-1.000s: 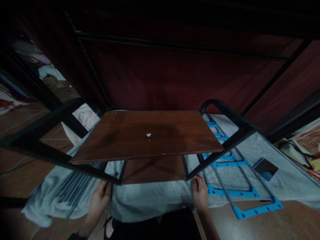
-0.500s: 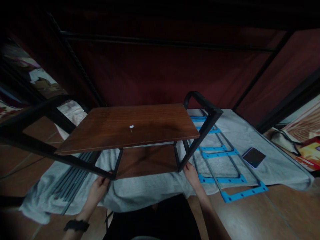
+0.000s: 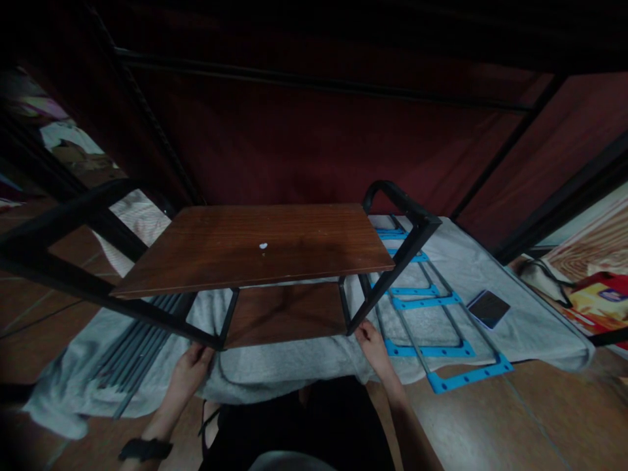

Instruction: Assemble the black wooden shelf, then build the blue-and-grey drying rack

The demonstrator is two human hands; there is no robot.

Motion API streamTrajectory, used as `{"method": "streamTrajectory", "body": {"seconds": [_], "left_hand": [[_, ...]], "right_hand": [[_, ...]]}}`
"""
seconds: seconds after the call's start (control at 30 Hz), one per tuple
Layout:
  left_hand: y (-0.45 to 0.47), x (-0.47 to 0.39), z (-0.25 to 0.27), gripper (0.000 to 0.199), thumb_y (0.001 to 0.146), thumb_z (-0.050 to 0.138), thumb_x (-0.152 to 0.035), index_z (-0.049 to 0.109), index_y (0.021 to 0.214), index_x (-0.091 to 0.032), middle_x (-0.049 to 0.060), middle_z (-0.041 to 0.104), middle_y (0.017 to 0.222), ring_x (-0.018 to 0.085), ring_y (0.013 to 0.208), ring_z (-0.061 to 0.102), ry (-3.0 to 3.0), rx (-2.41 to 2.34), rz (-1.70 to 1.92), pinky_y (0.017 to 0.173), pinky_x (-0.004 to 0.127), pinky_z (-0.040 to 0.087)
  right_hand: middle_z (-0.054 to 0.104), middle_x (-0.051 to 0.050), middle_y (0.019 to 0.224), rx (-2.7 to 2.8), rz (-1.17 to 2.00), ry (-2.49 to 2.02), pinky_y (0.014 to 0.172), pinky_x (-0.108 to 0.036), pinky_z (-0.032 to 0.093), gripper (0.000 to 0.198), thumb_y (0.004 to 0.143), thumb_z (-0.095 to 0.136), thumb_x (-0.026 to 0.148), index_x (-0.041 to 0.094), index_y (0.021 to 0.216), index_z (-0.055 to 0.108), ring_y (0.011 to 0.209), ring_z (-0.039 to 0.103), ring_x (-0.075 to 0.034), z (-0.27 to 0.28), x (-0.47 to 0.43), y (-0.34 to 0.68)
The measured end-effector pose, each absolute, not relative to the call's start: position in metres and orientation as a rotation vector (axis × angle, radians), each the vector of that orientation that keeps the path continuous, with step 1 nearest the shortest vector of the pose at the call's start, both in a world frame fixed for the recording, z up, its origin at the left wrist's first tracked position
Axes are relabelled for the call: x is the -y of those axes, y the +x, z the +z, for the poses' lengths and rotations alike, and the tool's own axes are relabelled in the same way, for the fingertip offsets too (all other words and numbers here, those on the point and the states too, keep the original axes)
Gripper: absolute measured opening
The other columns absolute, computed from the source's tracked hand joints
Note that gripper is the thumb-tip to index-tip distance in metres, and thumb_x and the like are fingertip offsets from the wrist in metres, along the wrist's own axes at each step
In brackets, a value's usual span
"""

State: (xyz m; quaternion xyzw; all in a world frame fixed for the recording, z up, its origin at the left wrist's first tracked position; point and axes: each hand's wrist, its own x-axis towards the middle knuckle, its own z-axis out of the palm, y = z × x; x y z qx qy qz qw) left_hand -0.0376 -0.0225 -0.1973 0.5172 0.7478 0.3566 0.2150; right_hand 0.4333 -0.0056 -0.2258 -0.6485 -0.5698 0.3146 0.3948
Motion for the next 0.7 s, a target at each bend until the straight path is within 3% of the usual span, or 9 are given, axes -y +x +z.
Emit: {"method": "streamTrajectory", "body": {"seconds": [0.23,0.5,0.7], "left_hand": [[-0.041,0.021,-0.204,0.037,0.067,0.052,-0.053,0.063,0.085,-0.023,0.012,0.075,0.094,0.031,0.094,0.068,1.28,-1.971,1.014,0.089,0.042,0.052],[-0.038,0.026,-0.198,0.036,0.065,0.055,-0.057,0.059,0.075,-0.022,0.0,0.057,0.061,0.019,0.059,0.052,1.215,-1.866,0.997,0.058,0.031,0.044],[-0.037,0.024,-0.191,0.031,0.065,0.053,-0.054,0.057,0.073,-0.024,-0.001,0.054,0.057,0.02,0.058,0.052,1.253,-1.909,0.937,0.056,0.032,0.041]], "right_hand": [[0.072,-0.012,0.104,1.44,0.738,-1.667,0.096,-0.043,0.05,0.029,0.087,0.049,0.041,0.021,0.097,0.067,0.102,0.066,-0.028,-0.224,0.005,0.429],[0.071,-0.008,0.099,1.526,0.826,-1.612,0.097,-0.042,0.05,0.024,0.086,0.051,0.043,0.024,0.089,0.065,0.104,0.064,-0.026,-0.22,0.009,0.438],[0.073,-0.009,0.101,1.535,0.84,-1.683,0.097,-0.041,0.049,0.027,0.085,0.049,0.042,0.023,0.085,0.068,0.101,0.065,-0.026,-0.213,0.005,0.434]]}}
